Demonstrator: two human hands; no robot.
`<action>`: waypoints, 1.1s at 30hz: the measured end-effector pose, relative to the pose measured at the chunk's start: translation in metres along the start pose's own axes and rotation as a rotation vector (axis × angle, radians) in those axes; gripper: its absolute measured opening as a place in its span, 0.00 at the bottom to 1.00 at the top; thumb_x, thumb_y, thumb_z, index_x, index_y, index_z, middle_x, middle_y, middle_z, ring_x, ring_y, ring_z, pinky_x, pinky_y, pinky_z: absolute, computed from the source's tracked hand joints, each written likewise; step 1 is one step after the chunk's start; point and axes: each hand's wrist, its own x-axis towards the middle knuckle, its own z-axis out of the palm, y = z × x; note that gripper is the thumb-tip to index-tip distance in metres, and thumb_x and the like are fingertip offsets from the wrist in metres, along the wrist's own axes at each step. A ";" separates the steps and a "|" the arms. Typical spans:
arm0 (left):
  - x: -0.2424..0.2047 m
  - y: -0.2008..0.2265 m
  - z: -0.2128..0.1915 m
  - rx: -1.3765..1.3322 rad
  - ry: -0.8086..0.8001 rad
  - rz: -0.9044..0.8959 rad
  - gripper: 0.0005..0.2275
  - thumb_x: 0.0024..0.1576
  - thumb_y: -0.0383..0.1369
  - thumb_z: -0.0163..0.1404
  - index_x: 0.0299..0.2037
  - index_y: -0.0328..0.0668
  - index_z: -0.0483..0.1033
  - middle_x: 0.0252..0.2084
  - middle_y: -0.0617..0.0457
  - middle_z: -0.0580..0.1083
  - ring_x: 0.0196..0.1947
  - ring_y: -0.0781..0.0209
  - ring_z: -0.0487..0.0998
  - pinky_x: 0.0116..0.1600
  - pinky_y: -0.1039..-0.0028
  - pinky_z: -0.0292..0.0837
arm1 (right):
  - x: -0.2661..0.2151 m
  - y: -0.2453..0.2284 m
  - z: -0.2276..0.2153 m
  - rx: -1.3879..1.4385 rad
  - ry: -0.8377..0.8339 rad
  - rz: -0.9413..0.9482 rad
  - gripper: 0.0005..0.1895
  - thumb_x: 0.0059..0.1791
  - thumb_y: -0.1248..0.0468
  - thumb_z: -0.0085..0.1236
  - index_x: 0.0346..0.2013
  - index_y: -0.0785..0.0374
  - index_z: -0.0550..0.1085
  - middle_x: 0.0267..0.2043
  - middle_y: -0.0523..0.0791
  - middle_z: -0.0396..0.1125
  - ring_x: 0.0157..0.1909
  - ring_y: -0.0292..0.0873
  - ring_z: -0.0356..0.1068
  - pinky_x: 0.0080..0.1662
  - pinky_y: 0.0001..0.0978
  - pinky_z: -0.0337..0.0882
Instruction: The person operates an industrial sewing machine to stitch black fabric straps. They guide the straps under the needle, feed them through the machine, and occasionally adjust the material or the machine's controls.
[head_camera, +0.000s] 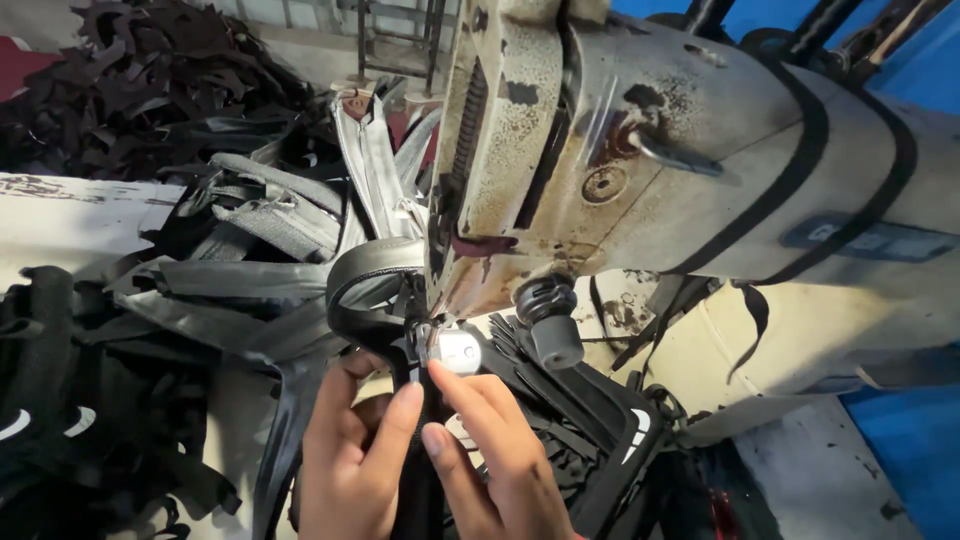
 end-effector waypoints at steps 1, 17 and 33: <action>-0.003 -0.002 -0.004 0.032 -0.036 0.013 0.21 0.54 0.19 0.50 0.59 0.31 0.66 0.43 0.38 0.81 0.33 0.59 0.83 0.39 0.77 0.74 | 0.003 -0.001 0.000 0.008 -0.025 -0.034 0.21 0.52 0.70 0.51 0.59 0.76 0.68 0.51 0.54 0.70 0.46 0.45 0.72 0.49 0.32 0.73; -0.020 -0.133 -0.091 0.456 -0.233 0.141 0.32 0.50 0.34 0.62 0.63 0.23 0.65 0.60 0.41 0.79 0.57 0.59 0.84 0.60 0.73 0.76 | 0.010 0.017 0.010 -0.004 -0.019 -0.009 0.22 0.49 0.73 0.52 0.59 0.75 0.69 0.52 0.53 0.72 0.45 0.43 0.74 0.48 0.28 0.73; 0.000 0.022 0.007 0.075 -0.028 -0.048 0.21 0.58 0.22 0.48 0.64 0.33 0.70 0.29 0.44 0.78 0.24 0.64 0.72 0.31 0.76 0.70 | -0.014 -0.008 0.014 0.000 0.017 -0.112 0.26 0.49 0.77 0.51 0.62 0.78 0.63 0.58 0.58 0.68 0.53 0.50 0.73 0.56 0.37 0.73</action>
